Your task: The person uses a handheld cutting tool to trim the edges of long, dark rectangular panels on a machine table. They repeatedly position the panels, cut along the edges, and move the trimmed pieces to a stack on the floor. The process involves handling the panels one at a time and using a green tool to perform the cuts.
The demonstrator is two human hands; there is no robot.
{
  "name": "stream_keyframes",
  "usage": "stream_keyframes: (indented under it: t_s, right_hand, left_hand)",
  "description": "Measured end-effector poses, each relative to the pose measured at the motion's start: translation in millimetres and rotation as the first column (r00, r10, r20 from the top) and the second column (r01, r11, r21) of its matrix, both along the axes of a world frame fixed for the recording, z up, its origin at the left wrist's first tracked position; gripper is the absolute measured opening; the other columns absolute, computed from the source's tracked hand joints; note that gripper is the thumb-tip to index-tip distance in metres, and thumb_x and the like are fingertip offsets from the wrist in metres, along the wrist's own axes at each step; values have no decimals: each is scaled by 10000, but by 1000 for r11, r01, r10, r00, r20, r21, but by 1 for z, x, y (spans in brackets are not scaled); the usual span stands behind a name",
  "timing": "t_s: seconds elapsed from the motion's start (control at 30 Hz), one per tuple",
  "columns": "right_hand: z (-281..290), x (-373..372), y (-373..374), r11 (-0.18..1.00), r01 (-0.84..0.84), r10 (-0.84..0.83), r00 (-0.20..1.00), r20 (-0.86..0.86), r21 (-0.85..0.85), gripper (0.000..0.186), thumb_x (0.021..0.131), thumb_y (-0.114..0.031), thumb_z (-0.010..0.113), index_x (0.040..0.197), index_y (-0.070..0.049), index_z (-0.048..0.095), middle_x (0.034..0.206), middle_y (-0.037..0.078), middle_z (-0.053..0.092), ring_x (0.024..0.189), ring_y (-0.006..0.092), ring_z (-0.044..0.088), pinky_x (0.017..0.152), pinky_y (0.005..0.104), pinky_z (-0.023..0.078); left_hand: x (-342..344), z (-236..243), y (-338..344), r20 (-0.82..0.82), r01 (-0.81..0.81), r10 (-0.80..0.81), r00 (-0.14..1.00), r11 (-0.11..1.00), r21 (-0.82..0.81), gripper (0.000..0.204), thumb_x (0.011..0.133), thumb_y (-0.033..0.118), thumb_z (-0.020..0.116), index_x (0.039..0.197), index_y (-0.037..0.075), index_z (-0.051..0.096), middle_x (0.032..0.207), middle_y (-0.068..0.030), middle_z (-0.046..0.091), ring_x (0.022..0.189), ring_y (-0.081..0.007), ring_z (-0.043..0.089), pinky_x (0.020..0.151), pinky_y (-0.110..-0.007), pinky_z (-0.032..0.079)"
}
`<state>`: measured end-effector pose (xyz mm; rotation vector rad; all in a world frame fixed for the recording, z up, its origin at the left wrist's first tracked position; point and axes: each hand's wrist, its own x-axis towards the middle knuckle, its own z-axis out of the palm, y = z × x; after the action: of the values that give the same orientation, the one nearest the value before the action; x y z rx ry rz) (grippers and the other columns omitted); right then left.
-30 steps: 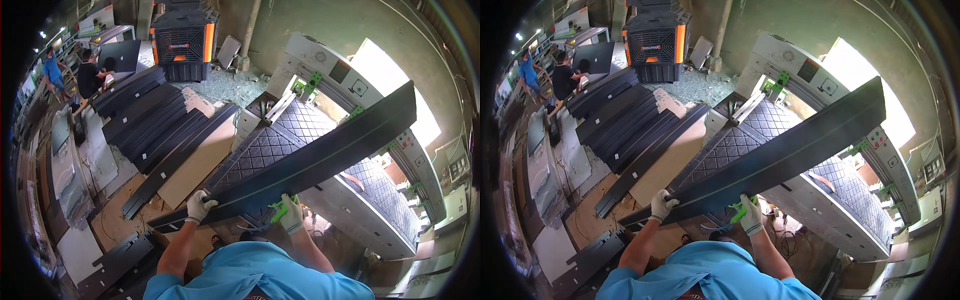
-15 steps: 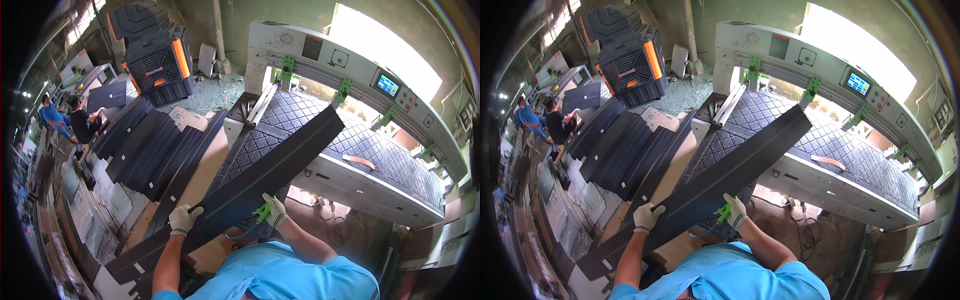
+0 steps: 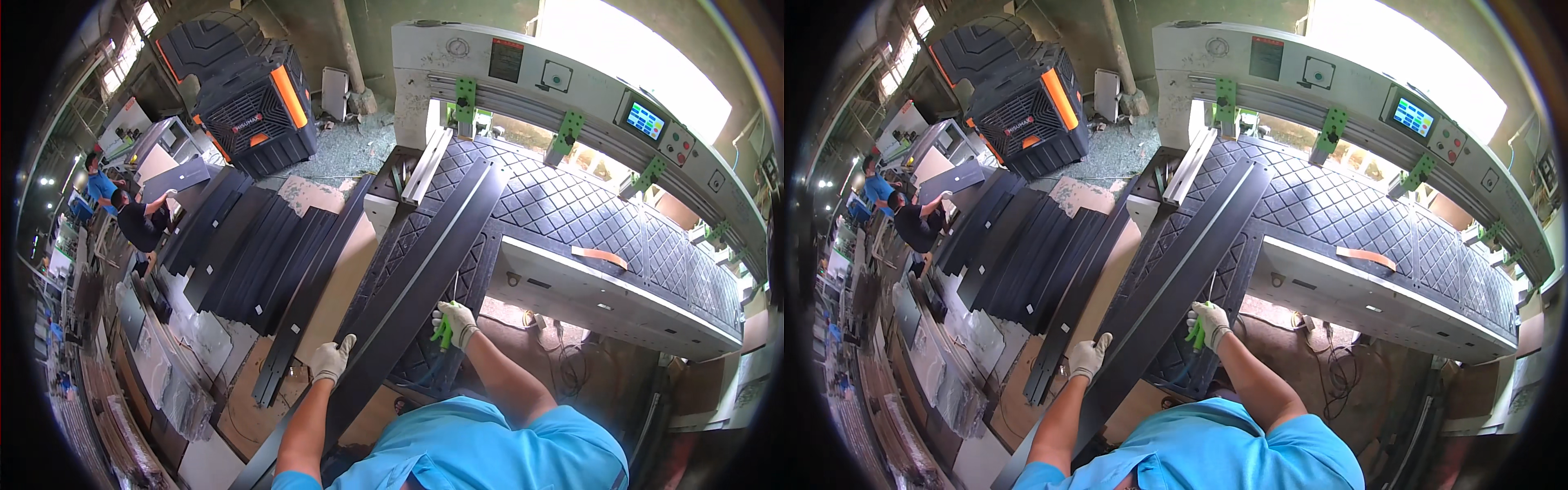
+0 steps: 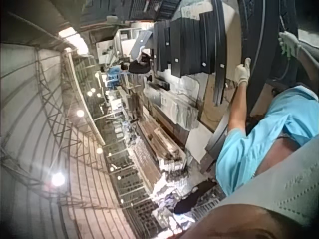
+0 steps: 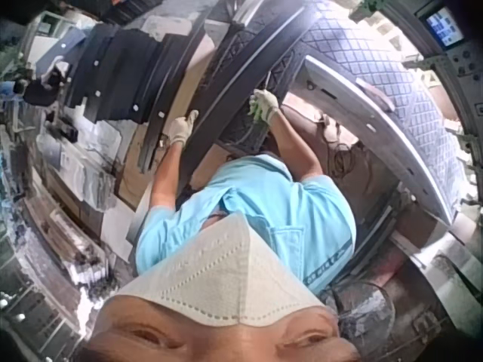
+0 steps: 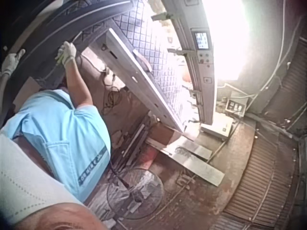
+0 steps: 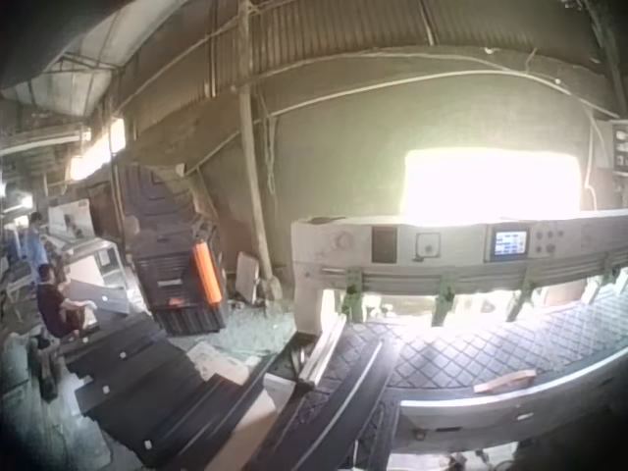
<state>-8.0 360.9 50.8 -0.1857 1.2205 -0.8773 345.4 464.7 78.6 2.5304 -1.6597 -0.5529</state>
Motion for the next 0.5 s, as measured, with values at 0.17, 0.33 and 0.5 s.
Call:
stream_keyframes:
  t_s: [0.17,0.33,0.5]
  right_hand:
    - [68,-94,9,923,-380,362,911,-200,-59,147,997,-201,738,1065,-102,653,858,63,706,683,177,670,588,386,576]
    - [104,-236,-4,602,-759,83,-251,-965,249,277,944,-258,692,1160,-88,721,1037,183,781,967,403,757,860,524,599]
    - [152,-242,-20,700,-673,47,-293,-955,241,260,942,-221,648,1171,-128,730,1106,166,775,1040,414,743,916,514,588]
  left_hand:
    - [-14,-11,-14,-30,-67,68,997,997,32,978,909,933,431,832,30,800,891,-260,768,929,-459,755,799,-544,594]
    - [-27,-23,-32,-35,-66,66,997,998,7,950,911,917,466,800,32,793,865,-254,766,885,-462,753,760,-553,584]
    - [-33,-39,-43,-37,-94,94,995,996,7,936,913,910,476,806,36,795,868,-251,768,888,-460,754,763,-559,580]
